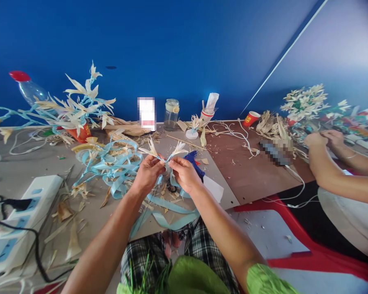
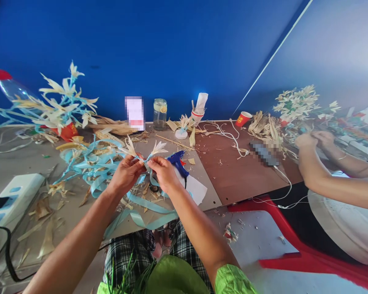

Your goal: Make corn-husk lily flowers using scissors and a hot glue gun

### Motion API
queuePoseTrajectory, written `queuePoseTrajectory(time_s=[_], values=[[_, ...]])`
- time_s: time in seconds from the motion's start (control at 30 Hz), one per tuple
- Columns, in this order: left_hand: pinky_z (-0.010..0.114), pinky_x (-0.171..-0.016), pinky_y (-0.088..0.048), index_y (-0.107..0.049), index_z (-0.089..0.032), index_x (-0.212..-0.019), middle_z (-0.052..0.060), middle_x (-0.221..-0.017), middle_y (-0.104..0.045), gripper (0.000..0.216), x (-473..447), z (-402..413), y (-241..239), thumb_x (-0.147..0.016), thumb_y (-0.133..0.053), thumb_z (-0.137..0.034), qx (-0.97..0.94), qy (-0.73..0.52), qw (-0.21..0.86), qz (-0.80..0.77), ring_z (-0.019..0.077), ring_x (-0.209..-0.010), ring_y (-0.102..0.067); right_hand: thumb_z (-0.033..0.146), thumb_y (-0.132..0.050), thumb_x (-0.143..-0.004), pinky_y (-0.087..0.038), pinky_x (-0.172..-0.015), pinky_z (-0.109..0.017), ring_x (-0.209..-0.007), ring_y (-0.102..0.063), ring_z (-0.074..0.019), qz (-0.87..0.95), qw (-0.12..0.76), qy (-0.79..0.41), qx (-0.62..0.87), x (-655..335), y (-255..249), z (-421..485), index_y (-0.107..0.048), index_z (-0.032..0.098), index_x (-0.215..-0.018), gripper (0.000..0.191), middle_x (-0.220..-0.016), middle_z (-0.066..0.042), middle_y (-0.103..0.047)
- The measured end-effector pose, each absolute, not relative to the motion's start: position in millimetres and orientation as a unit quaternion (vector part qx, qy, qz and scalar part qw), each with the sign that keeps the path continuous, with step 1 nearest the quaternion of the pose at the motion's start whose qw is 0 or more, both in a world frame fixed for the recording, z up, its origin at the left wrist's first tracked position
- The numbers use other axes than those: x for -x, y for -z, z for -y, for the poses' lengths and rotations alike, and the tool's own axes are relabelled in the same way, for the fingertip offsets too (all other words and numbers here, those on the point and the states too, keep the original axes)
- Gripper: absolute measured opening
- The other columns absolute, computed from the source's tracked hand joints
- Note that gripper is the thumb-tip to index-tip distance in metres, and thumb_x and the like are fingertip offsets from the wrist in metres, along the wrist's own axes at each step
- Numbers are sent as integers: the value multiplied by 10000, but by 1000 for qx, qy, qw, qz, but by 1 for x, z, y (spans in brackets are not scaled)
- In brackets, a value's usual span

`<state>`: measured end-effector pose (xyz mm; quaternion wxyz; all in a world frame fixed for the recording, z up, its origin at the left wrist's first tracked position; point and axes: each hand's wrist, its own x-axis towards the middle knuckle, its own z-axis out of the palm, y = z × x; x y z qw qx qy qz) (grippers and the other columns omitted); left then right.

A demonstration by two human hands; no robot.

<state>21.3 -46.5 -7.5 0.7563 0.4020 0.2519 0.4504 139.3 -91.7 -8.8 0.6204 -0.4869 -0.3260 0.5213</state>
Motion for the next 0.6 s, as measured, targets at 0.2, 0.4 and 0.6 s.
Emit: queuePoseTrajectory(time_s=[0.2,0.4,0.6], values=[[208,-533,-414,-593,-162,-752,-38,-603,-553,244,-21,46,7,-594,-773,-205,-400,-430,773,-238,59,-505,-484,413,-630,-642,-420,-594,-268,-586,-485,-127,340,626,-495,497,-136,11,92,-476,198,-641,264,-604,17,-514],[202,-524,-378,-600,-160,-742,-37,-617,-530,235,-20,46,4,-594,-775,-212,-410,-431,770,-229,51,-511,-451,391,-507,-779,-396,-661,-253,-709,-487,-143,476,600,-246,594,-133,1,103,-526,189,-716,212,-723,-14,-539],[188,-447,-262,-622,-133,-725,-50,-483,-436,171,-17,42,7,-684,-714,-271,-525,-420,682,-289,44,-458,-364,390,-533,-737,-351,-559,-241,-554,-376,-99,377,615,-407,561,-127,5,99,-488,180,-694,219,-607,39,-422]])
